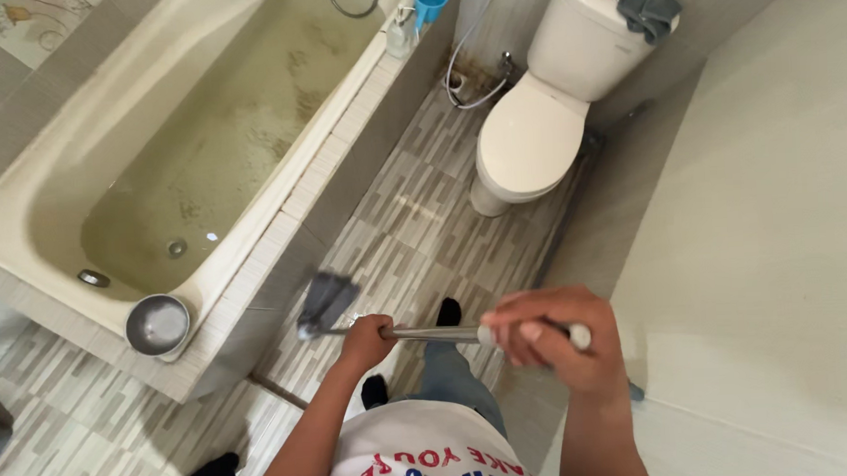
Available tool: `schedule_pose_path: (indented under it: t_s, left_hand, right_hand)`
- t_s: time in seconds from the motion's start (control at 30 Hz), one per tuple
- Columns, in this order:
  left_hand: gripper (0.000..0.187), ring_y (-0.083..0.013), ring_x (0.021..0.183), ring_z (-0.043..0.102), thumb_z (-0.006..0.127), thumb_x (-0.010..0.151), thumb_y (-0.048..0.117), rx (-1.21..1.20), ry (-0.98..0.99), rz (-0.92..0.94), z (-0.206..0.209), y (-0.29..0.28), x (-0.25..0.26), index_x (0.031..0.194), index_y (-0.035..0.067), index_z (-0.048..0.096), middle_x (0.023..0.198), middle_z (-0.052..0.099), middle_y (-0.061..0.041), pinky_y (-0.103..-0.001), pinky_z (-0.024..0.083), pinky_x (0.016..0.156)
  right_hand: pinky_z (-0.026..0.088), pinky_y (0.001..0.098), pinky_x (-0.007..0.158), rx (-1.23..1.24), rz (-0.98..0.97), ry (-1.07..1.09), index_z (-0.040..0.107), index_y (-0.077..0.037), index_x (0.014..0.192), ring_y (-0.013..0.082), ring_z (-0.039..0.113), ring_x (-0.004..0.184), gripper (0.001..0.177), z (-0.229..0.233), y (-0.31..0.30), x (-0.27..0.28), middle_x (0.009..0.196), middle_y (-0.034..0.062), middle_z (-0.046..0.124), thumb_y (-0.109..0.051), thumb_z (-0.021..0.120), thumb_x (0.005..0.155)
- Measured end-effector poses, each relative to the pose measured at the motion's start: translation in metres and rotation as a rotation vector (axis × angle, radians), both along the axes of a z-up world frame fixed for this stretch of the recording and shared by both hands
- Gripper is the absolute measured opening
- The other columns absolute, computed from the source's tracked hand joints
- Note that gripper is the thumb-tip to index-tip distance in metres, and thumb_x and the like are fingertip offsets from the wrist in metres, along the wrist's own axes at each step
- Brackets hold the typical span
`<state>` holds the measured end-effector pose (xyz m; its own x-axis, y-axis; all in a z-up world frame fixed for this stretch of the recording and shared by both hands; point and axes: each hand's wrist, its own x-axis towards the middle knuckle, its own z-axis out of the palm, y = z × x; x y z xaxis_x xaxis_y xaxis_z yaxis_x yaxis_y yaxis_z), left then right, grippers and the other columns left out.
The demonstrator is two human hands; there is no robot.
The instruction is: The person mops a tiled floor using a flat mop with a long handle.
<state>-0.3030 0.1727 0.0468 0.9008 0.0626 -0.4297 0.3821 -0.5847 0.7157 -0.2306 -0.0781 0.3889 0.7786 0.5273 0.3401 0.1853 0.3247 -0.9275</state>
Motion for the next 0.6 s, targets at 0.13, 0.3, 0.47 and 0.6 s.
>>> schedule_pose_path:
  t_s: [0.13,0.3,0.47,0.6]
  left_hand:
    - [0.031,-0.0395,0.071,0.062,0.078,0.079,0.024,0.091,-0.007,0.004,0.003,0.001,0.008,0.065,0.004,0.059,0.07,0.064,-0.017,-0.048,0.048,0.065]
    - [0.016,-0.0395,0.075,0.065,0.074,0.083,0.019,0.091,-0.149,0.003,-0.002,-0.031,0.081,0.072,0.009,0.068,0.076,0.068,-0.015,-0.048,0.051,0.067]
    - [0.008,-0.034,0.078,0.07,0.078,0.072,0.016,-0.071,-0.319,-0.037,0.017,-0.086,0.194,0.076,0.012,0.072,0.08,0.074,-0.009,-0.046,0.053,0.064]
    - [0.022,-0.033,0.072,0.069,0.081,0.08,0.025,-0.08,-0.321,-0.053,0.045,-0.117,0.278,0.073,0.009,0.068,0.073,0.07,-0.012,-0.046,0.05,0.063]
  right_hand:
    - [0.053,0.0393,0.067,-0.009,-0.169,0.076,0.071,0.016,0.113,0.017,0.053,0.055,0.029,-0.003,-0.003,0.008,0.059,0.0062,0.052,0.002,0.053,0.095]
    - [0.053,0.0401,0.067,0.025,-0.249,-0.042,0.068,0.017,0.116,0.0169,0.053,0.053,0.031,0.006,-0.032,0.049,0.058,0.0073,0.053,-0.002,0.054,0.097]
    - [0.054,0.0383,0.06,0.073,-0.324,-0.2,0.067,0.016,0.122,0.014,0.054,0.047,0.032,0.025,-0.071,0.103,0.054,0.0033,0.054,-0.006,0.056,0.101]
    - [0.056,0.0402,0.058,0.021,-0.339,-0.312,0.067,0.014,0.114,0.0148,0.054,0.049,0.027,0.037,-0.084,0.135,0.055,0.0033,0.055,-0.002,0.058,0.094]
